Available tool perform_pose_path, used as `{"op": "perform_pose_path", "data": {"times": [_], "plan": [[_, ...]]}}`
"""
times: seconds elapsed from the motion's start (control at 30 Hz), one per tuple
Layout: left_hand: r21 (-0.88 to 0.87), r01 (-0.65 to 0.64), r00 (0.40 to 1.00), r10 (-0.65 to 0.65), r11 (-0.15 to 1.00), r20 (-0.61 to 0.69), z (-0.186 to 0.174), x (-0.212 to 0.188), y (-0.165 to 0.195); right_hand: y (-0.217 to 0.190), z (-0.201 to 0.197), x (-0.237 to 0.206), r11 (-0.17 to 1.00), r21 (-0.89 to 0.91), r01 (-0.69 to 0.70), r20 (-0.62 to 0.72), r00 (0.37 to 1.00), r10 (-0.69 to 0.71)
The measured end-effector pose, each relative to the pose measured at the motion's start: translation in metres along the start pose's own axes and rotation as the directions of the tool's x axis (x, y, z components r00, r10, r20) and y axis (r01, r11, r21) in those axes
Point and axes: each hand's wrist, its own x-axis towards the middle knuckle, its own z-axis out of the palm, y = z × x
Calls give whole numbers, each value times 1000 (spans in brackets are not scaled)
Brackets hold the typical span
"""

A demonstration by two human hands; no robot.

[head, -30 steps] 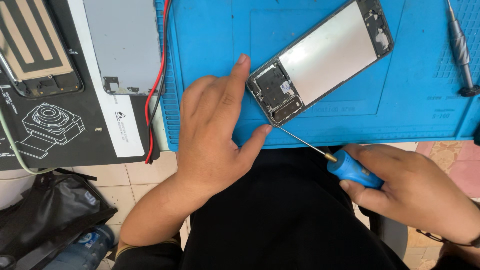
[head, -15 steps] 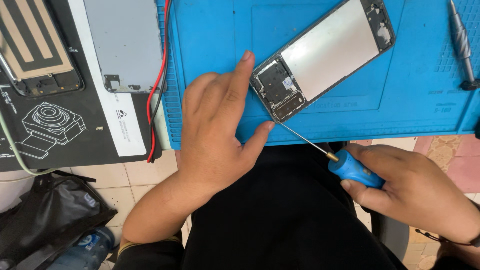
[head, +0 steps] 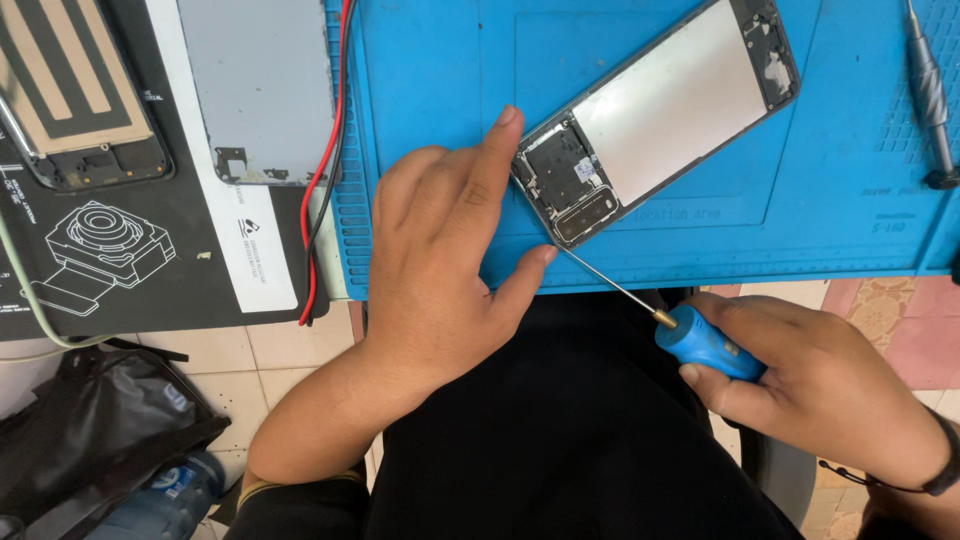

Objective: The person uses a screwdriver to remove screws from a disassembled smartphone placed on a blue work mat. They then use a blue electric screwdriver to continue removing screws from the phone's frame and place the removed screws on the mat.

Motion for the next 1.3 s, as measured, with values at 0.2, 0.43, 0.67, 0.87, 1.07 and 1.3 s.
{"op": "perform_pose_path", "data": {"times": [0.2, 0.43, 0.67, 0.87, 1.07, 1.3], "plan": [[-3, 10, 1000, -10, 1000, 2, 0, -1, 0, 0, -15, 0, 982, -147, -117, 35, 992, 123], [-3, 1, 1000, -1, 1000, -4, 1, -2, 1, 4, -48, 17, 931, -365, -26, 7, 999, 31], [-6, 8, 1000, -8, 1000, -10, 0, -2, 0, 4, -55, 28, 962, -265, 68, -17, 997, -75], [-13, 8, 1000, -8, 1000, 0, 0, -1, 0, 1, -37, 20, 626, -518, 583, 54, 752, -657], [-8, 7, 1000, -7, 1000, -16, 0, -1, 1, -19, -8, -2, 973, -212, 93, -191, 972, -135], [-4, 2, 1000, -2, 1000, -8, -3, -1, 2, -32, 17, -12, 989, -73, 129, -209, 968, -142]]}}
